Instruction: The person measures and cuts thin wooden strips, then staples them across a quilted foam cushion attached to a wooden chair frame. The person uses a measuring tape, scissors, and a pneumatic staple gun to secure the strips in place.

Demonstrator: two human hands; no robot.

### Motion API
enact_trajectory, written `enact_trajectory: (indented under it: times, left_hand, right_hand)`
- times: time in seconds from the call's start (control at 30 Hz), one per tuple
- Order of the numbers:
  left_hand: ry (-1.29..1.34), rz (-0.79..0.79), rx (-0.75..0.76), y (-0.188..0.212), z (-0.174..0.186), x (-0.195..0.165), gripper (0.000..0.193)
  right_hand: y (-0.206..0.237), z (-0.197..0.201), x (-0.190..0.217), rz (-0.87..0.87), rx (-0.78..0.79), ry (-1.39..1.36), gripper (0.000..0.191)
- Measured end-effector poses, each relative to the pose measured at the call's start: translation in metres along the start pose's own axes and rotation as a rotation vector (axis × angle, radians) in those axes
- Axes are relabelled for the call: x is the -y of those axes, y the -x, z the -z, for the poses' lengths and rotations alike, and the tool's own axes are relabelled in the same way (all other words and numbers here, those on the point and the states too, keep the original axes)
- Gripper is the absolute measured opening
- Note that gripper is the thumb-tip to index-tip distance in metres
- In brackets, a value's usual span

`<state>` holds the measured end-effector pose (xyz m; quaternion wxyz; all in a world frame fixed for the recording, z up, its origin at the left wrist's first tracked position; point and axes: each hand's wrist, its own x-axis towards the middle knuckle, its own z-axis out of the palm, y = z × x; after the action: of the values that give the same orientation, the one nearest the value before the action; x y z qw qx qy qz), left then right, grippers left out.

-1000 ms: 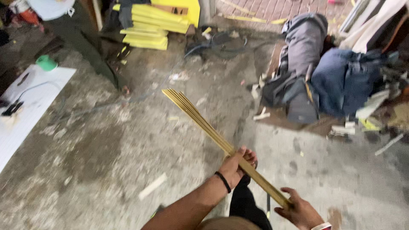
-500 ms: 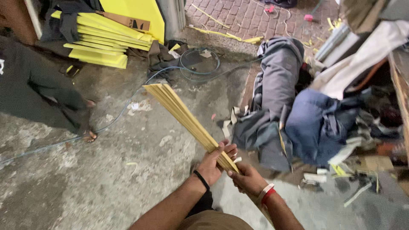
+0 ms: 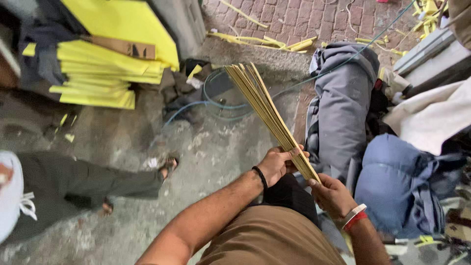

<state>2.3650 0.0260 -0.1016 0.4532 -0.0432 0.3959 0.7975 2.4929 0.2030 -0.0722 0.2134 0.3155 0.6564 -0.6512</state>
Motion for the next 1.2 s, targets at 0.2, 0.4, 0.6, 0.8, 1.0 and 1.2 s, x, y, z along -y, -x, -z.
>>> enact_trajectory:
  times: [0.2, 0.4, 0.6, 0.8, 1.0, 1.2]
  left_hand:
    - [0.078, -0.068, 0.056, -0.202, 0.03, -0.118, 0.031]
    - [0.186, -0.1, -0.02, -0.375, 0.022, -0.288, 0.035]
    - [0.202, -0.183, 0.08, -0.518, 0.029, -0.451, 0.04]
    - [0.112, -0.19, -0.116, -0.708, 0.08, -0.594, 0.038]
    - [0.188, -0.179, -0.161, -0.849, 0.119, -0.761, 0.031]
    - [0.294, -0.3, 0.089, -0.943, 0.157, -0.915, 0.039]
  right_hand:
    - [-0.189, 0.048, 0.122, 0.072, 0.097, -0.234, 0.022]
    - [-0.359, 0.119, 0.329, 0.049, 0.233, -0.139, 0.024]
    - [-0.51, 0.162, 0.505, 0.007, 0.311, -0.104, 0.027]
    - [-0.698, 0.159, 0.647, 0.051, 0.147, 0.021, 0.022]
    - [-0.846, 0.165, 0.815, 0.049, 0.199, 0.146, 0.034]
    - [-0.983, 0.17, 0.971, 0.048, 0.442, -0.076, 0.041]
